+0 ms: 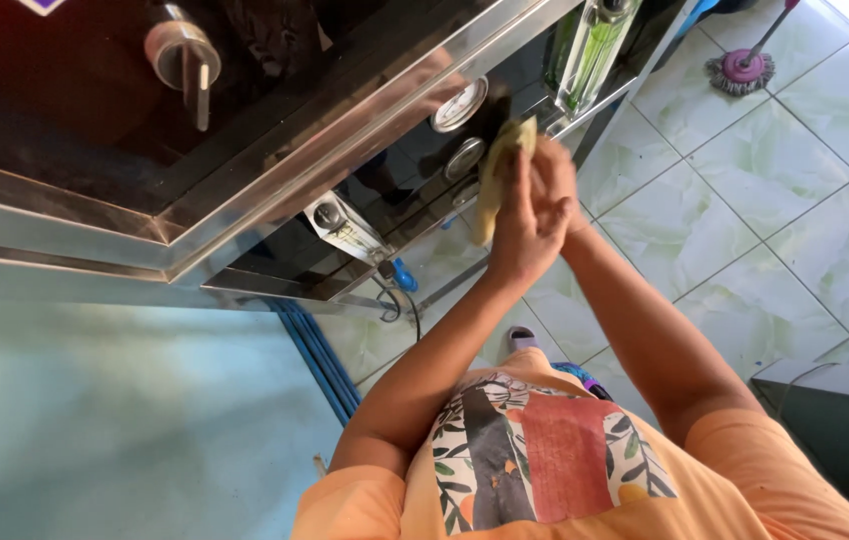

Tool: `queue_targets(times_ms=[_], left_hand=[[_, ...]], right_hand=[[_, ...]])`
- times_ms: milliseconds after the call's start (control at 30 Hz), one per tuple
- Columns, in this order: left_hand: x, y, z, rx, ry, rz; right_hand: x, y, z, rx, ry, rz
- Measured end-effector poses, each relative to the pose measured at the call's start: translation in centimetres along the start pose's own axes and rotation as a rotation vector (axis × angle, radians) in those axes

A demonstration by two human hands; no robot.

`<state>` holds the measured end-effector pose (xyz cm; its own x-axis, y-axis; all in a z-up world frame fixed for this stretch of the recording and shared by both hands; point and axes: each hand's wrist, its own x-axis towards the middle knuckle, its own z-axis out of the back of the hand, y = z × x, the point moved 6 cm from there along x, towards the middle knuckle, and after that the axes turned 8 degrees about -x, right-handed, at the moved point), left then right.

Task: Clean and wipe down the surfaces of a water filtration system and its control panel using a cloth.

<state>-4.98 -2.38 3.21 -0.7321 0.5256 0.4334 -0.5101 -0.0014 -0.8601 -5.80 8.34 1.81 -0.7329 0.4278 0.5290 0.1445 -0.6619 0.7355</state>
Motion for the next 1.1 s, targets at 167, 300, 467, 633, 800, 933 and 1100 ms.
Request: queue_targets(times_ms=[167, 300, 467, 633, 800, 933, 1100], left_hand=[[2.5, -2.7, 0.1, -0.119, 0.077, -0.179], [2.2, 0.6, 0.9, -0.135, 0.077, -0.123], [-0.1, 3.9, 2.6, -0.160, 0.062, -0.008], [-0.6, 4.6, 4.2, -0.153, 0.087, 0.073], [-1.7, 1.7, 6.6, -0.337, 0.114, 0.141], [-4.7, 0.7, 9.5, -0.350, 0.124, 0.240], [-7.9, -1.1, 13.9, -0.534, -0.002, 0.222]], right_hand=[[1.6, 2.9, 3.2, -0.062, -0.231, -0.049], [0.3, 1.3, 0.2, -0.202, -0.266, 0.043], [-1.4, 2.1, -2.5, -0.405, -0.213, -0.017], [-0.9, 3.2, -2.7, -0.524, -0.101, -0.244], [-0.4, 2.7, -3.5, -0.457, 0.123, -0.463], [-2.4, 3.2, -6.8, -0.403, 0.247, -0.477], [-4.4, 7.9, -11.2, -0.326, 0.314, -0.308]])
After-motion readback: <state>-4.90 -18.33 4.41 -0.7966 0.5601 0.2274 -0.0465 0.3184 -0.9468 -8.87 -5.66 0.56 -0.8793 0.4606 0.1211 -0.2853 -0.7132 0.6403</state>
